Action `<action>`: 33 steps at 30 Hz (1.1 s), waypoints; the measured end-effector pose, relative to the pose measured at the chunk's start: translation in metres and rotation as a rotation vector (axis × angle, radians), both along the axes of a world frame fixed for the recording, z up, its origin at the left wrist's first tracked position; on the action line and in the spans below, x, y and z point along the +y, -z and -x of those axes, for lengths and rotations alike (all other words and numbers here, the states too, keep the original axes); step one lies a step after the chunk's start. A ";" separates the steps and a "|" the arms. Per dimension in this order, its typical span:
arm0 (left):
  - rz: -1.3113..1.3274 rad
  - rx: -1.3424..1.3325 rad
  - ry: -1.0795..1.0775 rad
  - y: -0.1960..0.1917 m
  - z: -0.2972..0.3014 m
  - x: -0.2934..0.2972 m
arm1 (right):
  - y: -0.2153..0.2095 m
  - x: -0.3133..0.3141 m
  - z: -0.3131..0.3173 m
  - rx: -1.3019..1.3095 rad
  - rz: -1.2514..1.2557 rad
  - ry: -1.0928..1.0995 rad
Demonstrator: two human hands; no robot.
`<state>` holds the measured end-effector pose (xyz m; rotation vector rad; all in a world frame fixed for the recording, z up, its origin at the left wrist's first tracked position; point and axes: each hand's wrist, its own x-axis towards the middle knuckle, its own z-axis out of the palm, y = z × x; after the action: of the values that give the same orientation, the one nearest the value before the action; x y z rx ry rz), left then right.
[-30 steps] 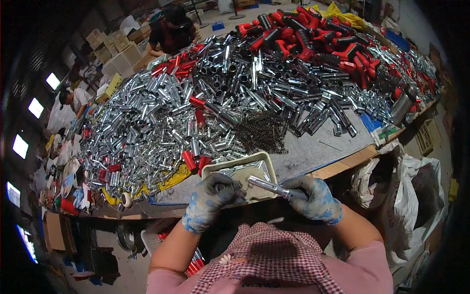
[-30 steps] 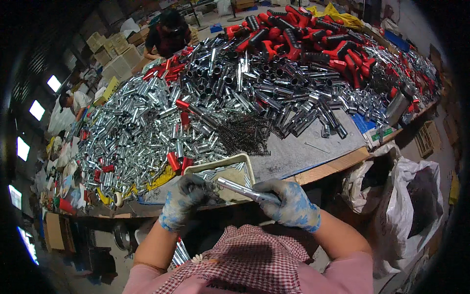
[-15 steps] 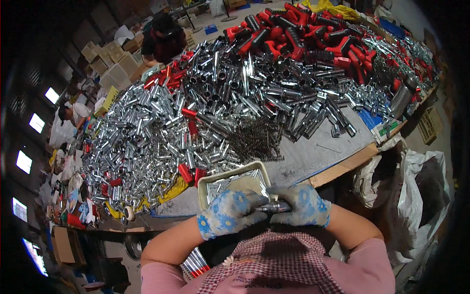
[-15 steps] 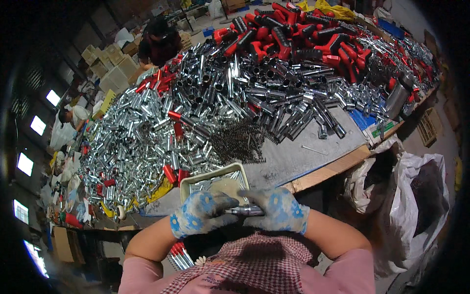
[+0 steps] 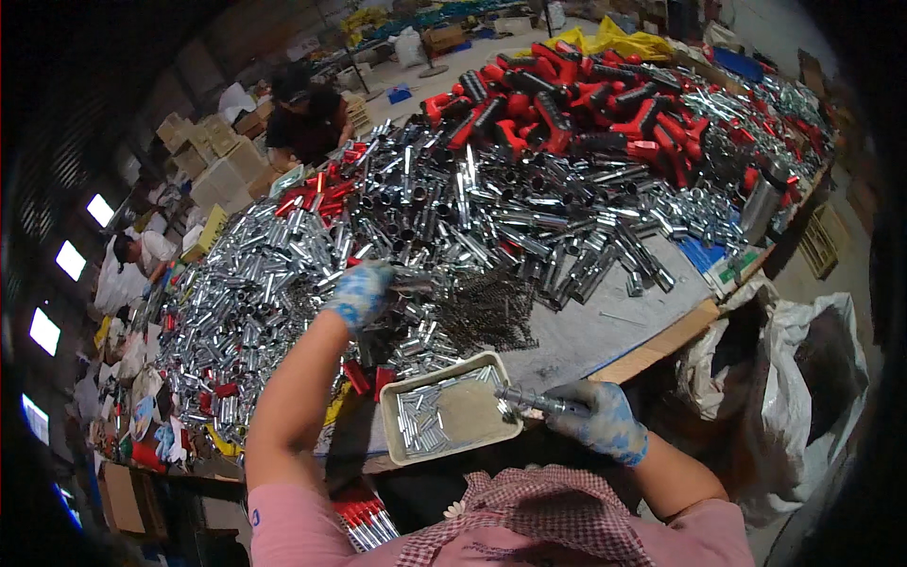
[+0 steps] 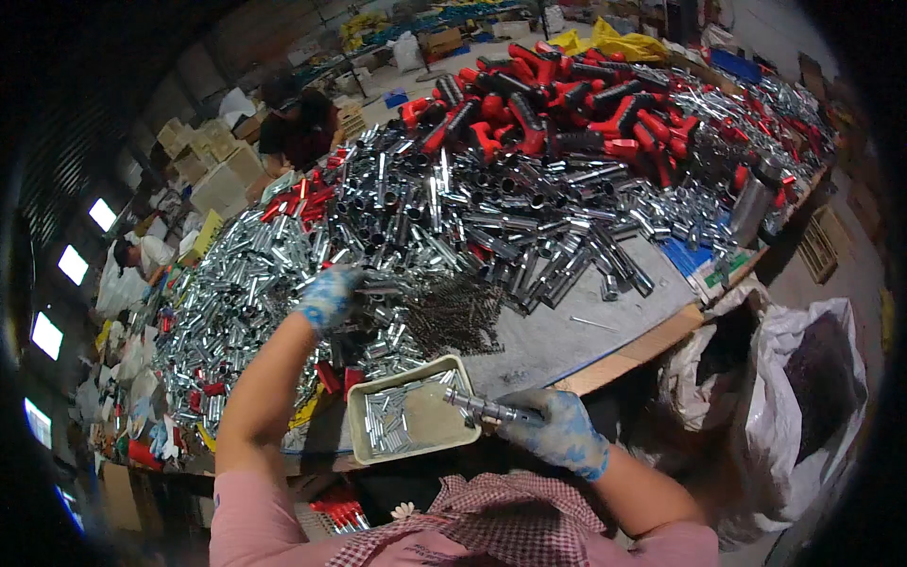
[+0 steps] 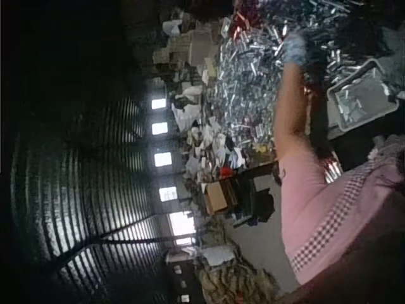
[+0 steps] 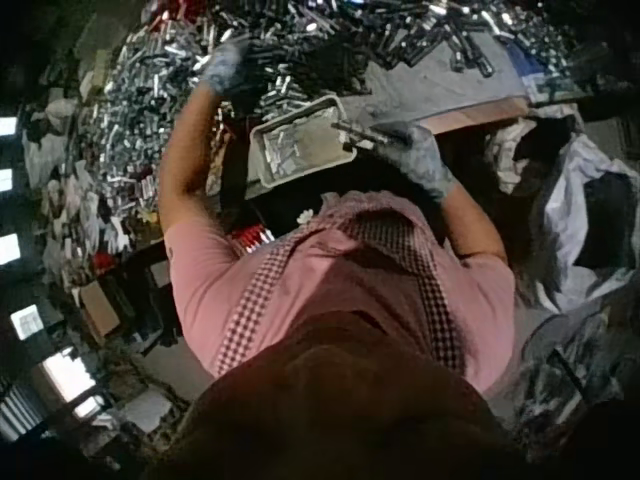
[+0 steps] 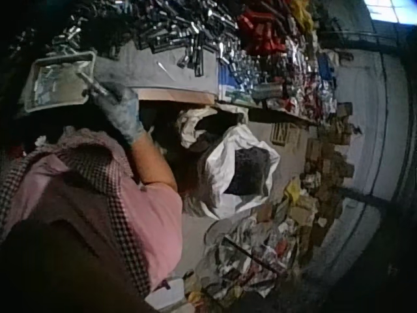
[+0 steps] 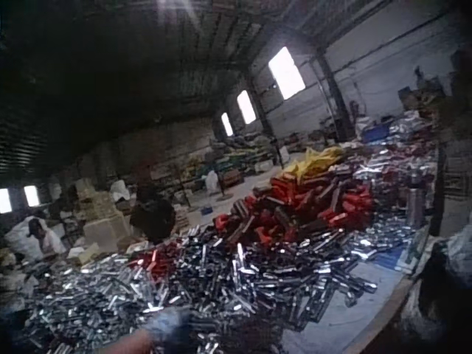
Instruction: The person assembles mechanical tools by fitting springs, metal tubes, and handles together by hand, then places the completed tools into a plastic basket.
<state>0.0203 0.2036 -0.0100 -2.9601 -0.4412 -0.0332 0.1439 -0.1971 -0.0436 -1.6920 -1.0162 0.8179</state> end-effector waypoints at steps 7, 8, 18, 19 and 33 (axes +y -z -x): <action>0.995 -0.333 -0.497 -0.051 0.078 -0.064 | -0.001 0.003 0.004 -0.110 0.016 -0.012; 1.056 -0.278 -0.470 -0.052 0.088 -0.085 | -0.001 0.004 0.007 -0.101 0.020 -0.026; 1.149 -0.238 -0.045 0.030 0.135 -0.215 | 0.024 0.012 0.066 -0.458 -0.223 -0.385; 0.939 -0.107 0.016 0.036 0.132 -0.220 | 0.021 0.014 0.075 -0.400 -0.234 -0.413; 0.492 0.031 -0.280 0.057 0.076 -0.171 | 0.024 0.004 0.048 -0.363 0.070 -0.306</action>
<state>-0.0552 0.0331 -0.0668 -3.3251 -0.9824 0.1780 0.0961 -0.1936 -0.0679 -1.8106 -1.5391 0.7591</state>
